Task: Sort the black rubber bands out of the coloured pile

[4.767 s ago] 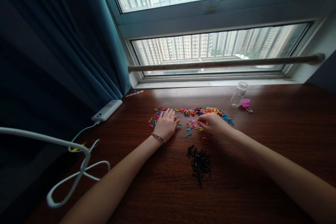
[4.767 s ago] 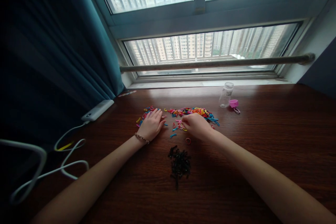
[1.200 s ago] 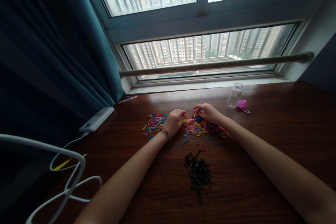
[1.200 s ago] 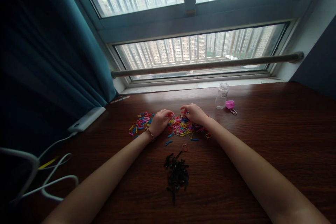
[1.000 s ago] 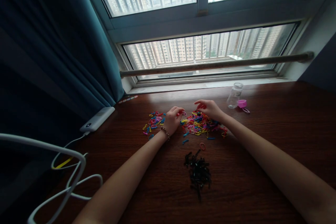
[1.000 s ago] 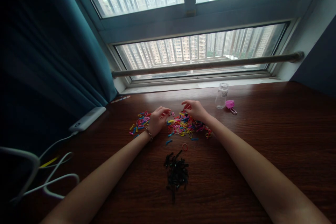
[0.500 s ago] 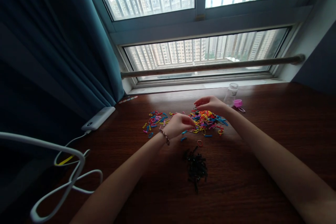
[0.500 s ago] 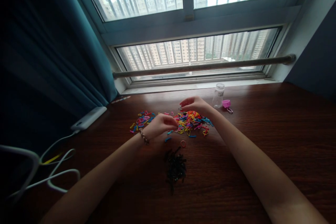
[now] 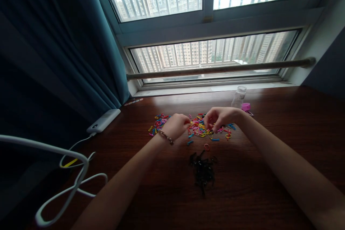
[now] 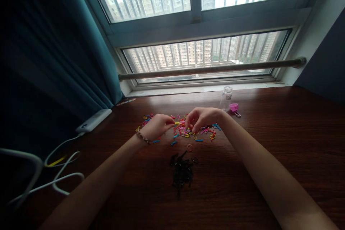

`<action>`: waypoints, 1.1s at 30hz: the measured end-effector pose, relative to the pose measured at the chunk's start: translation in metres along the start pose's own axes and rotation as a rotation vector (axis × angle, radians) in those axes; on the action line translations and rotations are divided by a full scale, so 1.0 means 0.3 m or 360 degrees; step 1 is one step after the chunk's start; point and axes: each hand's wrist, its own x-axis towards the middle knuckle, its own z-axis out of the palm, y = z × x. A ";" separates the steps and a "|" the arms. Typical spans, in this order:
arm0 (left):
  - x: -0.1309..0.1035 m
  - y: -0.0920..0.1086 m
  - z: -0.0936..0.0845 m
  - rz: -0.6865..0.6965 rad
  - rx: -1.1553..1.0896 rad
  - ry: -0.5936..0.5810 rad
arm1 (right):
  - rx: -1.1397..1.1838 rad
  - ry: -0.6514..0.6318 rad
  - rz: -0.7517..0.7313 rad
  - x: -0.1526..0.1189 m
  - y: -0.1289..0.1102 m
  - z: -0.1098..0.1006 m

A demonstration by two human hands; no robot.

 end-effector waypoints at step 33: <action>0.079 -0.183 0.229 -0.0181 0.0249 -0.0055 | -0.0289 -0.0042 0.0117 0.106 0.040 0.066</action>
